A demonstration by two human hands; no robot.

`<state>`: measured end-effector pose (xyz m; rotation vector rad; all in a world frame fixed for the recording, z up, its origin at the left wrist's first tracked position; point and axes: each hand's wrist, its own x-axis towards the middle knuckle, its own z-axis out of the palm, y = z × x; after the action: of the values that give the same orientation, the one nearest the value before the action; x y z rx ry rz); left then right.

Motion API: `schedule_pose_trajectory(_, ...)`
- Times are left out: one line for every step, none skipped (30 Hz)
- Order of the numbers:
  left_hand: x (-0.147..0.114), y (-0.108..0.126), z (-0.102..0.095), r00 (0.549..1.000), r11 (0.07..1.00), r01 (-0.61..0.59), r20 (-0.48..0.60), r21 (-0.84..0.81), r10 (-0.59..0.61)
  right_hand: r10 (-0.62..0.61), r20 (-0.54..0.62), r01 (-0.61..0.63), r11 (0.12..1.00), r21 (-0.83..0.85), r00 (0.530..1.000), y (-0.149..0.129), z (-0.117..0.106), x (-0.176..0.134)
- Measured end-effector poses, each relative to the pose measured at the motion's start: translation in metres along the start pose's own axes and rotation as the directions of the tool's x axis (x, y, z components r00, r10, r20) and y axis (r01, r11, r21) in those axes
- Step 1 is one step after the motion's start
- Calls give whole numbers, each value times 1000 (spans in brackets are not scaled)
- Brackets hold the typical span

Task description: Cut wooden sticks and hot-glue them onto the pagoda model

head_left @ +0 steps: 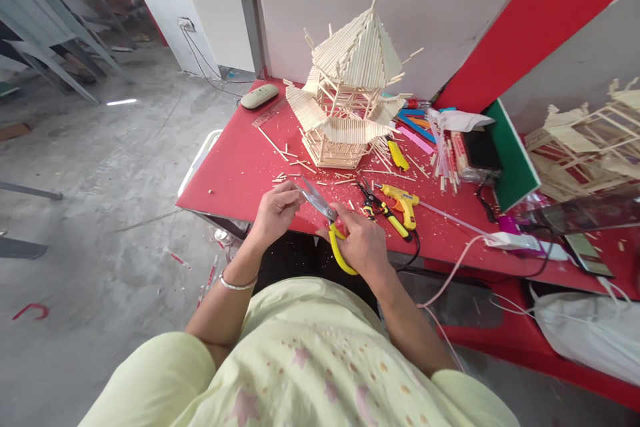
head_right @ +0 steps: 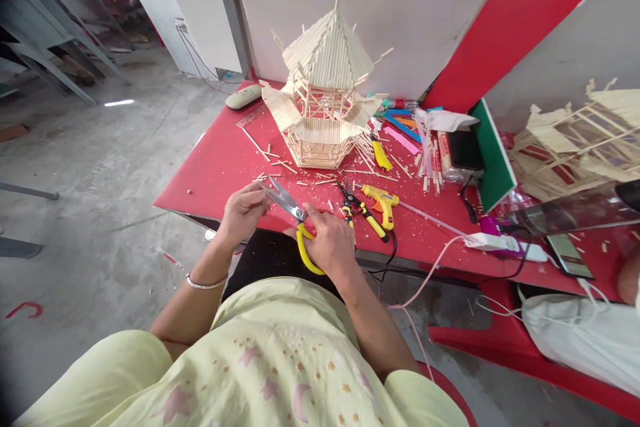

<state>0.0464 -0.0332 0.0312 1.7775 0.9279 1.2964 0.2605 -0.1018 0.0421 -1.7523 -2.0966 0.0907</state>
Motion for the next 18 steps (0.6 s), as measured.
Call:
schedule_pose_trajectory(0,0,0,1000,1000,-1,2,-8,1,13,3,-13,1000,0,1000,0,1,-1)
schedule_pose_trajectory(0,0,1,1000,1000,2,2,-20,-2,26,8,-26,1000,-1,1000,-1,3,-2)
schedule_pose_trajectory(1,0,1,1000,999,9,1,-36,-9,38,10,-38,999,-2,999,-1,4,-3)
schedule_pose_trajectory(1,1,2,1000,998,20,1,-52,-20,45,10,-45,999,2,999,-1,4,-3)
schedule_pose_trajectory(1,1,3,999,997,33,4,-64,-33,46,9,-46,999,11,999,-1,4,-4)
schedule_pose_trajectory(2,2,4,999,996,44,6,-74,-44,39,11,-39,999,22,999,-1,4,-3)
schedule_pose_trajectory(2,2,5,999,996,52,8,-78,-52,27,13,-28,999,34,1000,0,4,-3)
schedule_pose_trajectory(3,2,6,998,995,57,9,-77,-56,10,16,-11,999,45,1000,1,3,-2)
schedule_pose_trajectory(3,2,6,998,996,56,8,-74,-55,-10,17,9,999,54,1000,2,2,-1)
schedule_pose_trajectory(3,1,6,999,996,50,3,-69,-50,-30,18,29,998,61,999,3,1,0)
schedule_pose_trajectory(3,0,6,999,997,41,-3,-62,-42,-46,17,45,997,64,999,4,0,1)
schedule_pose_trajectory(3,-1,6,999,998,31,-10,-51,-32,-56,18,55,996,65,998,4,0,2)
schedule_pose_trajectory(3,-3,5,1000,999,20,-14,-37,-20,-58,18,57,996,64,998,5,0,2)
schedule_pose_trajectory(3,-4,5,1000,1000,7,-17,-23,-8,-53,24,52,997,62,998,4,0,2)
schedule_pose_trajectory(3,-6,4,1000,1000,-3,-16,-10,3,-44,30,42,997,62,999,4,1,2)
schedule_pose_trajectory(3,-7,4,1000,1000,-9,-13,-1,9,-34,37,31,998,63,999,3,1,2)
schedule_pose_trajectory(2,-9,3,1000,1000,-12,-7,6,12,-20,43,18,998,61,999,2,2,1)
schedule_pose_trajectory(2,-10,3,1000,1000,-12,-2,9,12,-4,47,1,999,53,999,1,3,0)
